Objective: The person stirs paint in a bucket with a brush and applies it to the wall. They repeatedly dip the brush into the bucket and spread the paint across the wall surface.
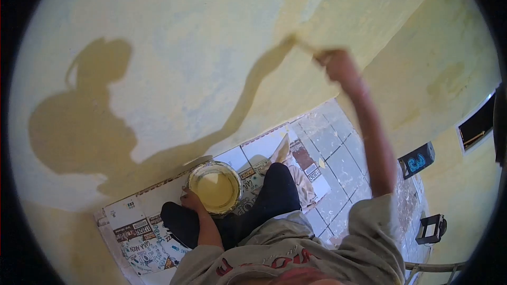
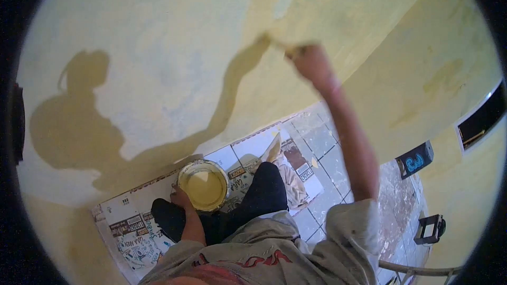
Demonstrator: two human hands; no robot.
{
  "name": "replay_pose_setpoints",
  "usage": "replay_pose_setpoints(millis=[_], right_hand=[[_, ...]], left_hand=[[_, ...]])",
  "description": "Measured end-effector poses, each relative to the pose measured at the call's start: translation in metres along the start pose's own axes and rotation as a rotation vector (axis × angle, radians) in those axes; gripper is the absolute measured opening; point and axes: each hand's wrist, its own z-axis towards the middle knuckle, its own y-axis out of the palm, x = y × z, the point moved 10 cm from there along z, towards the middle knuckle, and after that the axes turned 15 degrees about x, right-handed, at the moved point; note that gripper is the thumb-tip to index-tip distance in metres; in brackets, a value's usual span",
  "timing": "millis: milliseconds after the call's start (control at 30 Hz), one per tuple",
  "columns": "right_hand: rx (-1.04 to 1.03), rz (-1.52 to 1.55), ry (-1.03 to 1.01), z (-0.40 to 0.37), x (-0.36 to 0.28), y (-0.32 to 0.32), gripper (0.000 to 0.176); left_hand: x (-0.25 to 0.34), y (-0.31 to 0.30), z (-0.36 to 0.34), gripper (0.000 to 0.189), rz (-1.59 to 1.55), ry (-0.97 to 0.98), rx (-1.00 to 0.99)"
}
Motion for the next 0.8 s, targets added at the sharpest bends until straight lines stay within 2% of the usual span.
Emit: replay_pose_setpoints(millis=[33, 67, 133, 167, 233, 267, 300, 333, 367, 433, 467, 533, 600, 667, 700, 733, 767, 800], right_hand=[[-0.001, 0.077, -0.001, 0.023, -0.013, -0.035, 0.018], [0.1, 0.105, -0.17, 0.039, -0.043, -0.076, 0.018], [0.352, 0.135, -0.055, 0.053, -0.075, -0.14, 0.023], [0.362, 0.128, -0.048, 0.058, -0.073, -0.14, 0.023], [0.812, 0.027, -0.402, 0.046, -0.098, -0.166, 0.028], [0.786, -0.057, -0.487, 0.041, -0.097, -0.137, 0.033], [0.705, -0.166, -0.437, 0.034, -0.083, -0.098, 0.029], [0.671, -0.006, -0.276, 0.02, -0.058, -0.066, 0.024], [0.639, -0.033, -0.301, -0.003, -0.042, -0.027, 0.021], [0.414, -0.078, -0.223, -0.064, -0.01, 0.041, 0.021], [-0.003, -0.195, -0.085, -0.085, 0.017, 0.087, 0.04], [-0.401, -0.234, -0.031, -0.112, 0.041, 0.12, 0.031], [-0.334, -0.249, -0.079, -0.082, 0.044, 0.107, 0.023], [-0.33, -0.345, -0.308, -0.014, 0.028, 0.079, 0.021], [-0.269, -0.473, -0.714, 0.018, -0.009, 0.051, 0.018], [-0.388, -0.276, -0.623, 0.062, -0.015, 0.015, 0.018], [-0.385, -0.173, -0.222, 0.074, -0.05, -0.059, 0.02], [-0.266, -0.142, -0.332, 0.105, -0.075, -0.109, 0.024]], left_hand=[[-0.001, 0.003, 0.001, 0.057, -0.01, 0.009, -0.012], [-0.006, 0.004, 0.002, 0.058, -0.001, 0.005, -0.015], [-0.002, 0.01, -0.004, 0.058, 0.0, 0.009, -0.032], [-0.001, 0.005, -0.004, 0.058, -0.001, -0.004, -0.024], [-0.001, -0.001, -0.006, 0.058, -0.008, -0.017, -0.011], [0.001, -0.004, -0.006, 0.058, 0.009, 0.016, 0.003], [0.004, -0.006, -0.005, 0.058, 0.024, 0.048, 0.02], [0.005, -0.006, -0.004, 0.058, 0.014, 0.049, 0.022], [0.004, -0.006, -0.005, 0.058, -0.007, 0.028, 0.01], [0.004, -0.003, -0.009, 0.058, -0.038, -0.007, -0.002], [0.004, -0.005, -0.008, 0.057, -0.01, -0.011, 0.027], [-0.007, -0.005, -0.005, 0.057, 0.014, -0.012, 0.054], [-0.005, 0.001, 0.0, 0.056, 0.071, 0.093, 0.111], [0.012, -0.015, -0.007, 0.057, 0.058, 0.068, 0.073], [0.02, -0.019, -0.011, 0.058, 0.055, 0.048, 0.039], [0.017, -0.013, -0.011, 0.058, 0.041, 0.043, 0.038], [0.01, -0.009, -0.007, 0.058, 0.079, 0.085, 0.061], [0.008, -0.007, -0.005, 0.058, 0.117, 0.127, 0.085]])
